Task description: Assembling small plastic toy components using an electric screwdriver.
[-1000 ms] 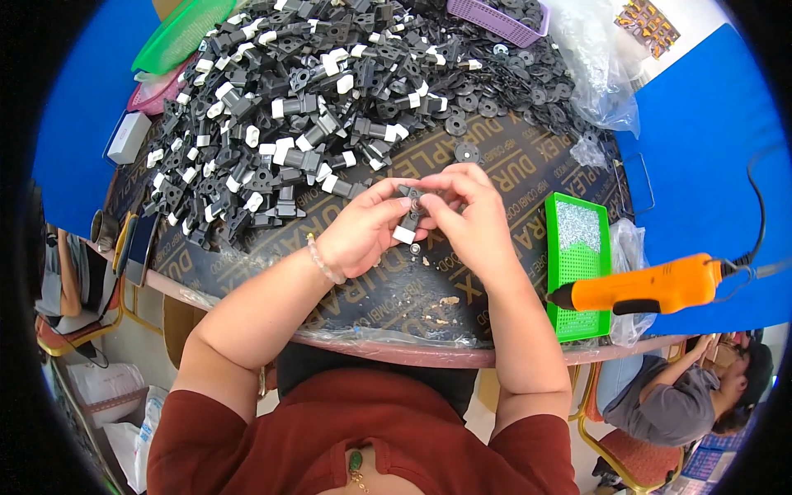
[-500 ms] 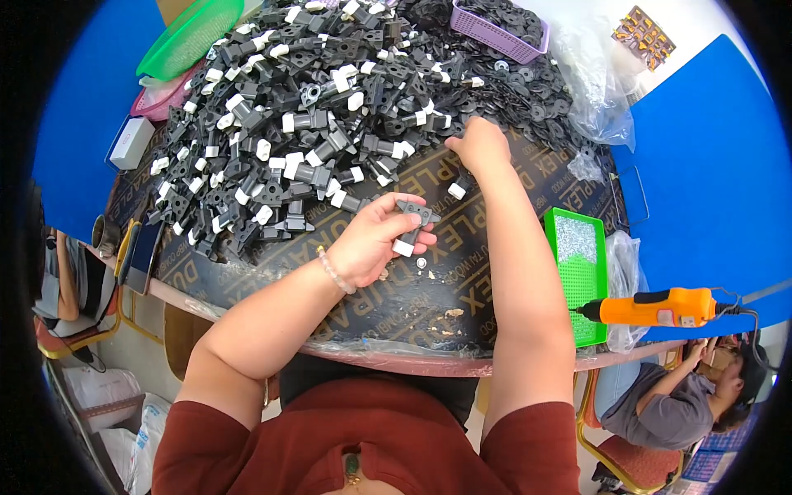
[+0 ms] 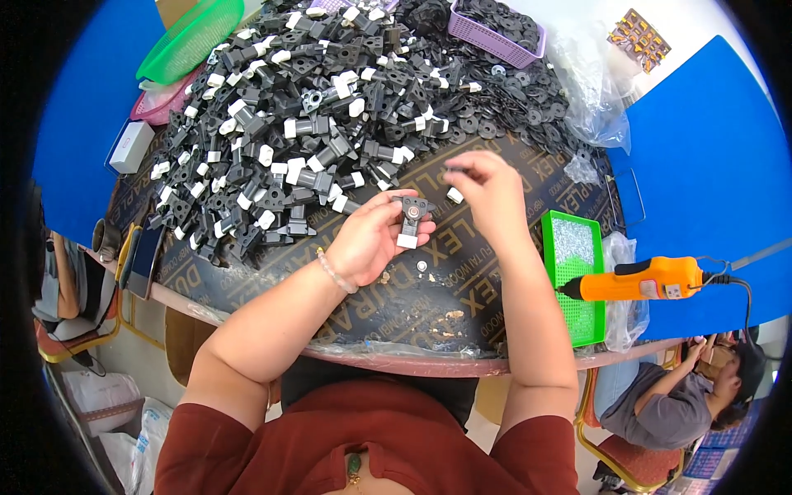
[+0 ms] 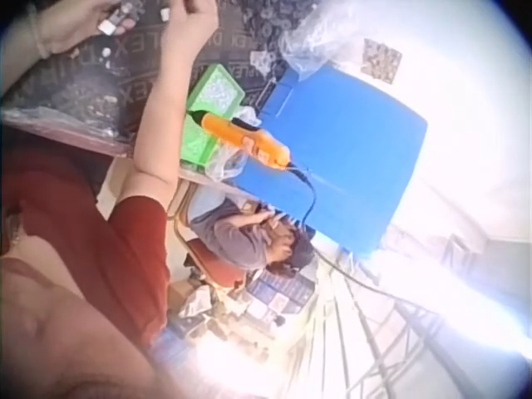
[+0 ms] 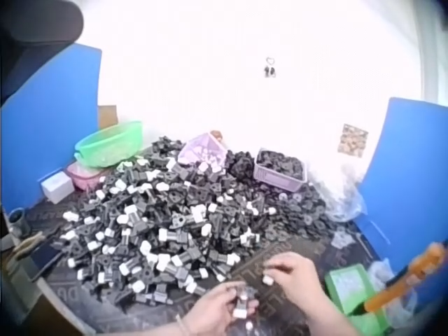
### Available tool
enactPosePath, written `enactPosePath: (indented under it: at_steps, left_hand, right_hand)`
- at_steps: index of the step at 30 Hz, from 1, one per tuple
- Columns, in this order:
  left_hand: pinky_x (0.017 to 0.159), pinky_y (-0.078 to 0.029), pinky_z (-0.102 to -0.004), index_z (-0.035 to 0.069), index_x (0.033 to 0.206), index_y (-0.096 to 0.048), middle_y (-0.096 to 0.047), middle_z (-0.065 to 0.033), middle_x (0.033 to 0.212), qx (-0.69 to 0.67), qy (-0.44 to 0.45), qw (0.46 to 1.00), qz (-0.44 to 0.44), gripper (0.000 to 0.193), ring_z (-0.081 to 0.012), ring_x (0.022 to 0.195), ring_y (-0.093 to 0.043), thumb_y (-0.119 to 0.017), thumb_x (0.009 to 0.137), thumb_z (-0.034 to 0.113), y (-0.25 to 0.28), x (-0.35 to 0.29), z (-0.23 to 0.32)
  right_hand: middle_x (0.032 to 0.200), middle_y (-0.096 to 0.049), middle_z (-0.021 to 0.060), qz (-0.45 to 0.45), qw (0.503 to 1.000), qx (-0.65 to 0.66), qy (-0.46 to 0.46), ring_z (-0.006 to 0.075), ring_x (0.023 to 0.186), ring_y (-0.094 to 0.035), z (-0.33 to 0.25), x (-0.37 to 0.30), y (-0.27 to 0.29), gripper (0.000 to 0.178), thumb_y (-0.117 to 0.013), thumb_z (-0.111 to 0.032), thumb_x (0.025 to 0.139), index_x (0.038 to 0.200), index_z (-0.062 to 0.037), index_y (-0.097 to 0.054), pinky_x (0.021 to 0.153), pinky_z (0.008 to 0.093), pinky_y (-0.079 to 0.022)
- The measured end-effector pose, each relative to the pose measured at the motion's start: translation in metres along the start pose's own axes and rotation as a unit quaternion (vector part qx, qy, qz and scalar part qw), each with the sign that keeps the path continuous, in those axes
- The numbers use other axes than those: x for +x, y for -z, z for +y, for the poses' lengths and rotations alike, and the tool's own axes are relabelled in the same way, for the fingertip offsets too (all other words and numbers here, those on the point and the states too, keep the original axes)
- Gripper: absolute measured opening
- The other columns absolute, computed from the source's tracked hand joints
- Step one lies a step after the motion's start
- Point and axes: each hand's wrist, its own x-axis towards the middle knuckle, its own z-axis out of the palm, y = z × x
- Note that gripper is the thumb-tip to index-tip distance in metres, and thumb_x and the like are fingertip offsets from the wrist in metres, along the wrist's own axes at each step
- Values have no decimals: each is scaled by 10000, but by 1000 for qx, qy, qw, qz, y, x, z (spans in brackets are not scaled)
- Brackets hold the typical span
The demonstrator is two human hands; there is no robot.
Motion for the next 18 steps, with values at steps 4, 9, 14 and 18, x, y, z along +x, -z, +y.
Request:
enactPosePath:
  at_steps: [4,9,14,18]
  left_hand:
    - [892,-540,-411,-12,1283,-454,-600,-193,1150,0,2,1000,-17,310,-304,1008,-644,-386,1011,121,2,2,-3]
    - [845,-554,-406,-5,1256,-465,-593,-152,1111,-21,8,999,-23,282,-272,964,-656,-398,1011,119,2,1,-1]
    - [839,-552,-409,-3,1260,-462,-601,-153,1117,-36,-6,998,-44,287,-259,956,-654,-382,1016,125,7,2,0]
    - [831,-551,-405,1,1258,-471,-600,-135,1121,-45,-11,998,-47,287,-232,935,-644,-370,1019,125,5,3,0]
  right_hand:
    - [1152,-621,108,-18,993,115,-18,153,924,-650,4,-29,-3,288,-752,-15,769,1049,28,-699,808,267,-535]
    - [1216,-597,114,-7,992,113,57,166,957,-649,6,-40,-16,271,-730,-14,803,1070,20,-695,801,271,-544]
    - [1256,-591,127,-50,985,143,84,208,1130,-585,3,-42,-22,409,-721,-6,779,1180,-13,-639,991,335,-445]
    - [1261,-596,123,-77,978,190,29,221,1190,-546,0,-45,-24,466,-723,-24,762,1216,-33,-617,1050,355,-384]
